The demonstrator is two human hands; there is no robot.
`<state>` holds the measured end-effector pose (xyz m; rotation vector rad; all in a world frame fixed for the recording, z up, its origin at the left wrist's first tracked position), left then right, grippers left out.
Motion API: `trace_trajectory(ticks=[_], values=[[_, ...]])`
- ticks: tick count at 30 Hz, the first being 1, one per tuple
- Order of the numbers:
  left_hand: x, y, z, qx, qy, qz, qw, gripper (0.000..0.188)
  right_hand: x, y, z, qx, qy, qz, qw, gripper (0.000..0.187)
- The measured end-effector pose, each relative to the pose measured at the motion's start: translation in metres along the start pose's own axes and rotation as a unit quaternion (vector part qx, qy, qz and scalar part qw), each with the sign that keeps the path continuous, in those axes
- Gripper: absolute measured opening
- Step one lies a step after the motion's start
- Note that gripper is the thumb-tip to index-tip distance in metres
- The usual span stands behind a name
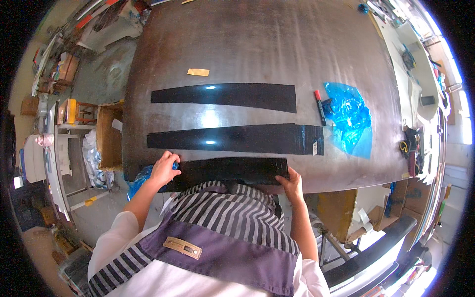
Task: The person applies blue tape to the edges of black rectangular material pieces on a workbench. They smooth the tape down with their fingers and peel off the backing from the tape as they work.
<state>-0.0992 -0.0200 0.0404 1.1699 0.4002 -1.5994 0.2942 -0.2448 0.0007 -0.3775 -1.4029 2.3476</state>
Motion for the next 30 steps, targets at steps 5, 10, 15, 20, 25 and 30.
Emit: trace_trajectory(ticks=[5,10,15,20,25,30], values=[[0.009,-0.005,0.007,-0.050,-0.073,-0.017,0.996,0.026,-0.006,0.014,0.003,0.017,-0.023,-0.046,0.999,0.033],[-0.064,0.013,0.003,-0.077,-0.001,-0.012,0.997,0.026,-0.007,-0.026,-0.020,-0.002,-0.021,-0.067,0.998,0.031],[-0.194,0.062,-0.025,0.061,0.302,0.024,0.951,0.043,-0.010,-0.122,-0.086,-0.110,0.022,-0.110,0.988,0.036],[-0.239,-0.001,-0.026,-0.035,0.458,0.024,0.888,0.025,-0.031,-0.111,-0.181,-0.127,0.058,-0.012,0.990,0.044],[-0.246,-0.017,0.013,-0.066,0.562,0.002,0.824,0.018,-0.050,-0.103,-0.207,-0.128,0.201,0.178,0.955,0.071],[-0.242,-0.019,0.032,-0.079,0.606,-0.059,0.790,0.022,-0.059,-0.085,-0.218,-0.167,0.178,0.140,0.960,0.052]])
Point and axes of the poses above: each hand's wrist, its own z-axis away from the middle knuckle, its own x-axis out of the palm, y = z × x, the point moved 8 cm from there along -z, towards the middle knuckle, and after that the axes turned 7 degrees about -z, right-handed, at the moved point
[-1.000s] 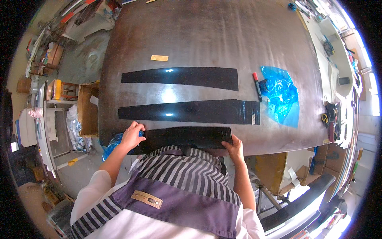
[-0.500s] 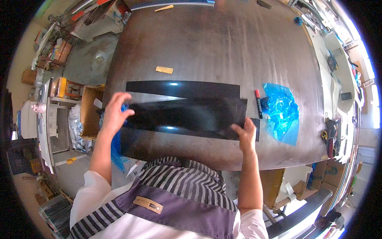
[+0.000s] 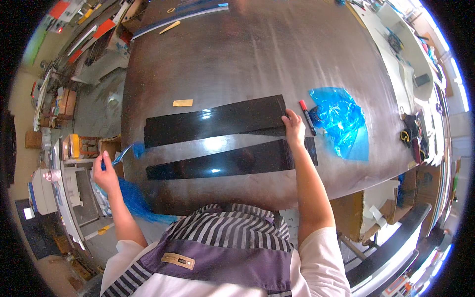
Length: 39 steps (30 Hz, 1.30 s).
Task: The person applies blue tape to the edges of black rectangular material pieces on a workbench. They smooth the tape down with their fingers and peel off the backing from the tape as they work.
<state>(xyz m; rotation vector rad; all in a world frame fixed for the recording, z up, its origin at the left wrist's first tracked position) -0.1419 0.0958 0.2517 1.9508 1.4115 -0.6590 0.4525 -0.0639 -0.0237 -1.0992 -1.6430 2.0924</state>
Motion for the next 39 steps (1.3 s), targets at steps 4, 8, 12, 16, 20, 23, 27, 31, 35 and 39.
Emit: trace_trajectory(ticks=[4,8,12,16,20,23,27,31,35,39], values=[[-0.011,-0.019,-0.008,-0.004,0.011,-0.011,1.000,0.021,-0.022,-0.028,0.035,-0.098,0.091,0.149,0.980,0.038],[-0.014,0.019,-0.018,0.022,-0.053,0.053,0.997,0.016,-0.011,-0.058,0.105,-0.109,0.022,0.058,0.992,0.030],[0.037,0.148,0.049,0.178,-0.314,0.157,0.919,0.017,0.013,-0.071,0.175,-0.045,-0.135,0.000,0.990,0.028],[0.079,0.209,0.182,0.293,-0.532,0.165,0.777,0.022,-0.018,-0.144,0.199,-0.094,-0.185,-0.011,0.978,0.027],[0.105,0.251,0.234,0.355,-0.510,0.172,0.764,0.028,-0.100,-0.286,0.227,-0.264,-0.122,-0.060,0.955,0.015],[0.112,0.291,0.232,0.386,-0.494,0.188,0.756,0.039,-0.128,-0.352,0.261,-0.396,-0.111,-0.107,0.905,0.012],[0.139,0.327,0.245,0.422,-0.472,0.178,0.753,0.046,-0.149,-0.406,0.302,-0.497,-0.106,-0.094,0.856,0.019],[0.163,0.297,0.263,0.420,-0.509,0.092,0.746,0.059,-0.165,-0.423,0.322,-0.477,-0.100,-0.064,0.871,0.019],[0.164,0.294,0.263,0.409,-0.539,0.111,0.727,0.062,-0.191,-0.331,0.303,-0.297,0.076,-0.198,0.931,0.021],[0.144,0.301,0.227,0.356,-0.524,0.150,0.759,0.043,-0.169,-0.154,0.213,-0.099,0.141,-0.051,0.984,0.020]])
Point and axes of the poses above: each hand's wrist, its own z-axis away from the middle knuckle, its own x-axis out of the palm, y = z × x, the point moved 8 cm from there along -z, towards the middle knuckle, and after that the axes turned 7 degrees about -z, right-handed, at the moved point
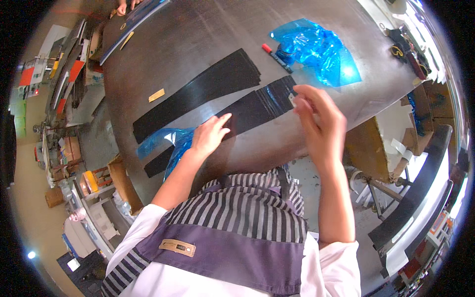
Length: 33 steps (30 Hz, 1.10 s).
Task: The person applies blue tape to the edges of black rectangular material pieces on a workbench. They smooth the tape down with their fingers and peel off the backing from the tape as they work.
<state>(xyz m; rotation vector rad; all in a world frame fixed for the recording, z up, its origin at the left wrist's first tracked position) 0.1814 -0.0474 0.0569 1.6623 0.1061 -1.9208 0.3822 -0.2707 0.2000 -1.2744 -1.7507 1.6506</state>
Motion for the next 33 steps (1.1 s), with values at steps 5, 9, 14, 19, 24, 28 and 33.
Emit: trace_trajectory(ticks=[5,9,14,19,24,28,33], values=[[-0.076,-0.004,0.006,0.007,0.231,0.060,0.971,0.018,0.039,0.185,0.002,0.131,-0.049,0.168,0.976,0.022],[-0.100,0.014,-0.006,0.014,0.219,0.027,0.975,0.021,0.052,0.192,-0.010,0.172,-0.007,0.295,0.940,0.022],[-0.036,0.046,-0.046,0.061,0.088,0.005,0.994,0.012,0.059,0.194,-0.016,0.197,-0.014,0.357,0.913,0.021],[0.033,0.048,-0.070,0.076,0.029,0.053,0.995,0.021,0.059,0.188,-0.020,0.217,-0.013,0.395,0.892,0.021],[0.046,0.042,-0.072,0.075,0.030,0.083,0.993,0.032,0.056,0.188,-0.021,0.237,-0.014,0.386,0.892,0.016],[0.045,0.040,-0.072,0.067,0.034,0.099,0.992,0.031,0.055,0.194,-0.019,0.246,0.009,0.377,0.893,0.015],[0.043,0.040,-0.072,0.067,0.035,0.118,0.990,0.031,0.052,0.198,-0.021,0.230,-0.019,0.363,0.903,0.014]])
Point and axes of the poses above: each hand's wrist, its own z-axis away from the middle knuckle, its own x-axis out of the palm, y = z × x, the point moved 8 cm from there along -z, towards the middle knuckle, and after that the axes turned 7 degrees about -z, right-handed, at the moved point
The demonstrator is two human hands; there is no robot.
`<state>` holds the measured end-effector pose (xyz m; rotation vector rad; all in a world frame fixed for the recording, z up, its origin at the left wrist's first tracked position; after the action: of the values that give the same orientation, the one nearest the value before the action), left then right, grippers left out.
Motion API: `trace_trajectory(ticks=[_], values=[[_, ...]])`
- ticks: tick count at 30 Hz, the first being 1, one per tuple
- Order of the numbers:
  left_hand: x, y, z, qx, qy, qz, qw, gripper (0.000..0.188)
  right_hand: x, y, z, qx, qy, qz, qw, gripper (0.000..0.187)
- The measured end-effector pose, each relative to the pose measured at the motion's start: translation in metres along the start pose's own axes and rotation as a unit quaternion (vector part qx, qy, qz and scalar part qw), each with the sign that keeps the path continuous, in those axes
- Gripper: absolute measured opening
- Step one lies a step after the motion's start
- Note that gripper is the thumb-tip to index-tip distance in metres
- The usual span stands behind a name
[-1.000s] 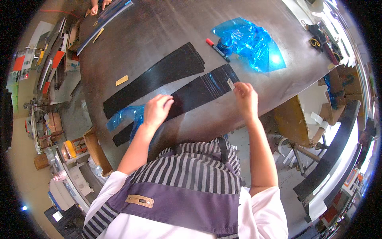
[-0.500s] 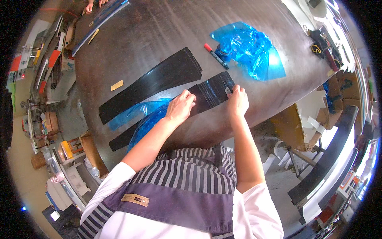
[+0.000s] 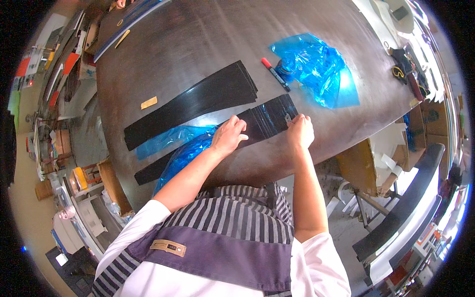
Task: The person applies blue tape to the edges of black rectangular material pieces on a workbench. They smooth the tape down with their fingers and peel off the backing from the tape as they work.
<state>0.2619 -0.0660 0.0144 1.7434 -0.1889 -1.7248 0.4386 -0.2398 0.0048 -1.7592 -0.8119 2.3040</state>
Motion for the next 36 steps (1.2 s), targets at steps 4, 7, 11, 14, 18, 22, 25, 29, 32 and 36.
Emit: trace_trajectory(ticks=[4,7,11,14,18,22,25,29,32,36], values=[[-0.003,0.002,0.002,0.015,0.028,0.002,0.999,0.029,-0.014,-0.005,0.012,-0.055,-0.022,-0.088,0.994,0.013],[-0.003,0.004,0.004,0.024,0.031,-0.008,0.999,0.029,-0.043,-0.006,0.037,-0.206,0.057,-0.056,0.975,0.011],[0.001,0.000,0.004,0.015,0.015,-0.023,1.000,0.030,-0.055,0.008,0.062,-0.145,-0.001,-0.021,0.989,0.012],[0.000,0.002,0.005,0.009,0.012,-0.027,1.000,0.029,-0.045,0.007,0.080,-0.185,-0.029,-0.113,0.976,0.015],[-0.008,0.001,0.007,0.048,0.055,0.032,0.997,0.014,-0.019,-0.004,0.097,-0.179,-0.105,-0.133,0.969,0.015],[-0.036,0.022,0.021,0.100,0.166,0.021,0.981,0.006,0.001,0.003,0.113,-0.198,-0.078,-0.005,0.977,0.023],[-0.033,0.025,0.020,0.092,0.133,-0.021,0.987,0.013,0.007,0.004,0.116,-0.196,-0.080,-0.007,0.977,0.022],[-0.020,0.012,0.015,0.046,0.090,-0.030,0.994,0.028,0.000,-0.010,0.116,-0.239,-0.082,-0.084,0.964,0.017],[-0.010,0.004,0.016,0.041,0.063,-0.042,0.996,0.040,0.001,-0.040,0.114,-0.282,-0.073,-0.147,0.945,0.017],[-0.014,0.001,0.019,0.031,0.055,-0.019,0.998,0.039,0.012,-0.076,0.103,-0.321,-0.054,-0.094,0.941,0.023]])
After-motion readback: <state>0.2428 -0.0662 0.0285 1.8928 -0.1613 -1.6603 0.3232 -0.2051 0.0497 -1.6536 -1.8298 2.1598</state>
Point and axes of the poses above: each hand's wrist, its own z-axis away from the middle knuckle, its own x-axis out of the palm, y = z × x, the point moved 8 cm from there along -z, towards the middle knuckle, and after that the axes turned 7 degrees about -z, right-handed, at the moved point
